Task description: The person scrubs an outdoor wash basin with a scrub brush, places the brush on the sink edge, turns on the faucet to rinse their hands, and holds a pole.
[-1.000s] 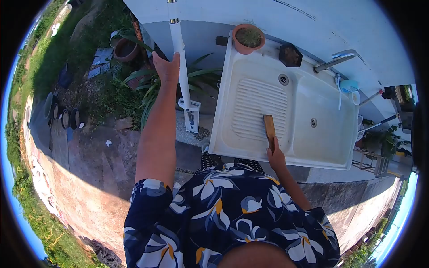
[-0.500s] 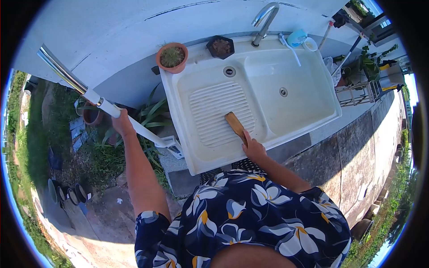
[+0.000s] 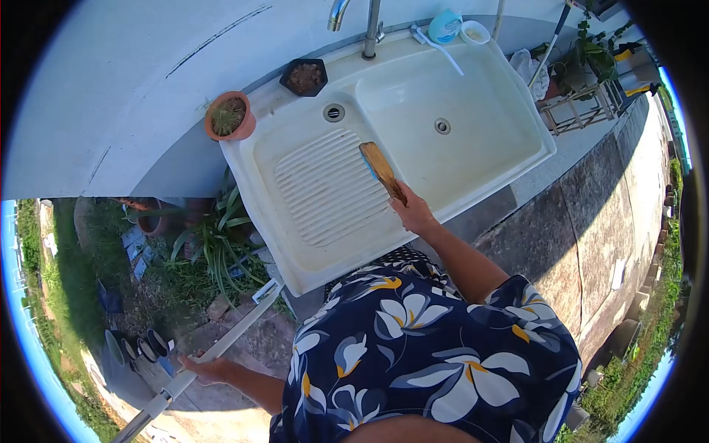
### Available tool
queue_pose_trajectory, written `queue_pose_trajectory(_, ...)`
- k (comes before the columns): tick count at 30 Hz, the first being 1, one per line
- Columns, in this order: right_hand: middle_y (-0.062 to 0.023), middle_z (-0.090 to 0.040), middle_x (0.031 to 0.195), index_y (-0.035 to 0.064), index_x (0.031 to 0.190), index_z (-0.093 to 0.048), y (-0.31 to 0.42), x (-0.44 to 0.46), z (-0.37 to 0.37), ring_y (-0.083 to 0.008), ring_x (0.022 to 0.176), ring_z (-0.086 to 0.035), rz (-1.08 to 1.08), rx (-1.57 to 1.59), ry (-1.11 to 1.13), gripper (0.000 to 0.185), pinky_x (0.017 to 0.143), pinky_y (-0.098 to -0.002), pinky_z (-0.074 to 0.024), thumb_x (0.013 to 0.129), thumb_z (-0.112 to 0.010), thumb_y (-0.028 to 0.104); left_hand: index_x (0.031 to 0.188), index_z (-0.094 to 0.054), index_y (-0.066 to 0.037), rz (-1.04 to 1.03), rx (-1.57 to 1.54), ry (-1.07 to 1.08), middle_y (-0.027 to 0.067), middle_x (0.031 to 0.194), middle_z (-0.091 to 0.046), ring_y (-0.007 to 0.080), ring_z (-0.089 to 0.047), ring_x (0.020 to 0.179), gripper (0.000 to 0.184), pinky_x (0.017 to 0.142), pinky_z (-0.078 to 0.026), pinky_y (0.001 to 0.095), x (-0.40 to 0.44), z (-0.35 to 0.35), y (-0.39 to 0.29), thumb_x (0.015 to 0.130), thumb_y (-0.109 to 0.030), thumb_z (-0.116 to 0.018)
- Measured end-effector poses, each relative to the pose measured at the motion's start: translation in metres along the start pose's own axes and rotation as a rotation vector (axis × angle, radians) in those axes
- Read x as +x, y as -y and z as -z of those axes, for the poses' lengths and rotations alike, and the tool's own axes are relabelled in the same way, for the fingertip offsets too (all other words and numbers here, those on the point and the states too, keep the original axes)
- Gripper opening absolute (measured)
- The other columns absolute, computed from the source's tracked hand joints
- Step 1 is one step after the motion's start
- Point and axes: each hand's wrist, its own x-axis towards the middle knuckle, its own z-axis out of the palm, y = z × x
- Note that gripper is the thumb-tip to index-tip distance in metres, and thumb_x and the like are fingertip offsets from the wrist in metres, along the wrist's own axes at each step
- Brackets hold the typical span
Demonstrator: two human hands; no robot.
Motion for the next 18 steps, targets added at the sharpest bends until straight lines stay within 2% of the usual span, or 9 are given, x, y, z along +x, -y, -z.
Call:
queue_pose_trajectory(2, -0.0102, -0.058, 0.076, 0.0084, 0.133, -0.035, -0.007, 0.012, 0.018, -0.0157, 0.048, -0.053, -0.064, 0.175, -0.109, 0.055, 0.044, -0.0318, -0.0462, 0.085, -0.053, 0.028, 0.095, -0.060, -0.005, -0.068, -0.011, -0.102, 0.0048, 0.085, -0.056, 0.0166, -0.049, 0.065, 0.035, 0.053, -0.041, 0.0296, 0.018, 0.015, -0.019, 0.067, -0.018, -0.077)
queue_pose_trajectory(3, -0.0102, -0.058, 0.076, 0.0084, 0.133, -0.035, -0.014, 0.019, 0.029, -0.0157, 0.048, -0.053, -0.074, 0.183, -0.126, 0.055, 0.044, -0.0318, -0.0462, 0.085, -0.053, 0.028, 0.087, -0.061, -0.006, -0.099, 0.037, -0.189, 0.0045, 0.083, -0.057, 0.0167, -0.050, 0.065, 0.028, 0.053, -0.042, 0.0303, 0.028, 0.021, -0.031, 0.066, -0.016, -0.077)
queue_pose_trajectory(5, -0.0046, -0.050, 0.065, 0.0084, 0.119, -0.046, -0.027, 0.040, 0.045, -0.0124, 0.046, -0.048, -0.212, 0.495, -0.117, 0.039, 0.040, -0.0307, -0.0433, 0.086, -0.052, 0.028, 0.082, -0.060, -0.005, -0.237, -0.008, -0.224, 0.0043, 0.078, -0.055, 0.0166, -0.050, 0.066, 0.026, 0.054, -0.042, 0.0305, 0.024, 0.025, -0.060, 0.064, -0.013, -0.077)
queue_pose_trajectory(6, -0.0046, -0.050, 0.065, 0.0084, 0.119, -0.046, -0.036, 0.050, 0.050, -0.0124, 0.046, -0.048, -0.216, 0.504, -0.116, 0.039, 0.040, -0.0307, -0.0433, 0.086, -0.052, 0.028, 0.080, -0.060, -0.004, -0.310, 0.050, -0.228, 0.0043, 0.073, -0.054, 0.0168, -0.050, 0.064, 0.023, 0.056, -0.042, 0.0324, 0.016, 0.026, -0.074, 0.069, -0.018, -0.074)
queue_pose_trajectory(7, -0.0032, -0.047, 0.062, 0.0089, 0.109, -0.048, -0.045, 0.062, 0.057, -0.0124, 0.045, -0.047, -0.311, 0.714, -0.158, 0.030, 0.040, -0.0303, -0.0424, 0.086, -0.051, 0.028, 0.079, -0.061, 0.002, -0.364, 0.148, -0.205, 0.0072, 0.068, -0.055, 0.0197, -0.054, 0.057, 0.027, 0.050, -0.045, 0.0319, 0.015, 0.032, -0.088, 0.069, -0.019, -0.075)
queue_pose_trajectory(8, -0.0018, -0.044, 0.060, 0.0095, 0.099, -0.049, -0.052, 0.073, 0.066, -0.0124, 0.045, -0.045, -0.403, 0.921, -0.198, 0.022, 0.040, -0.0298, -0.0416, 0.087, -0.050, 0.028, 0.078, -0.061, 0.001, -0.382, 0.137, -0.244, 0.0068, 0.067, -0.055, 0.0190, -0.054, 0.056, 0.028, 0.051, -0.045, 0.0318, 0.014, 0.032, -0.098, 0.070, -0.023, -0.073)
queue_pose_trajectory(11, -0.0024, -0.045, 0.060, 0.0111, 0.089, -0.048, -0.069, 0.100, 0.083, -0.0134, 0.045, -0.045, -0.527, 0.981, -0.331, 0.018, 0.041, -0.0303, -0.0421, 0.088, -0.049, 0.029, 0.076, -0.061, 0.001, -0.424, 0.134, -0.287, 0.0064, 0.065, -0.055, 0.0185, -0.053, 0.056, 0.030, 0.051, -0.045, 0.0318, 0.003, 0.026, -0.116, 0.072, -0.026, -0.072)
queue_pose_trajectory(15, -0.0028, -0.045, 0.060, 0.0104, 0.088, -0.048, -0.085, 0.126, 0.104, -0.0145, 0.046, -0.046, -0.548, 0.893, -0.339, 0.018, 0.043, -0.0316, -0.0426, 0.088, -0.049, 0.029, 0.076, -0.060, 0.002, -0.488, 0.156, -0.295, 0.0069, 0.065, -0.054, 0.0191, -0.053, 0.056, 0.030, 0.051, -0.045, 0.0325, -0.021, 0.014, -0.140, 0.072, -0.026, -0.072)
queue_pose_trajectory(18, -0.0043, -0.048, 0.063, 0.0116, 0.077, -0.045, -0.094, 0.138, 0.120, -0.0141, 0.052, -0.046, -0.560, 0.992, -0.355, 0.021, 0.046, -0.0296, -0.0419, 0.087, -0.053, 0.029, 0.076, -0.060, 0.002, -0.528, 0.180, -0.313, 0.0073, 0.065, -0.054, 0.0195, -0.053, 0.056, 0.031, 0.051, -0.045, 0.0329, -0.040, 0.008, -0.156, 0.072, -0.026, -0.072)
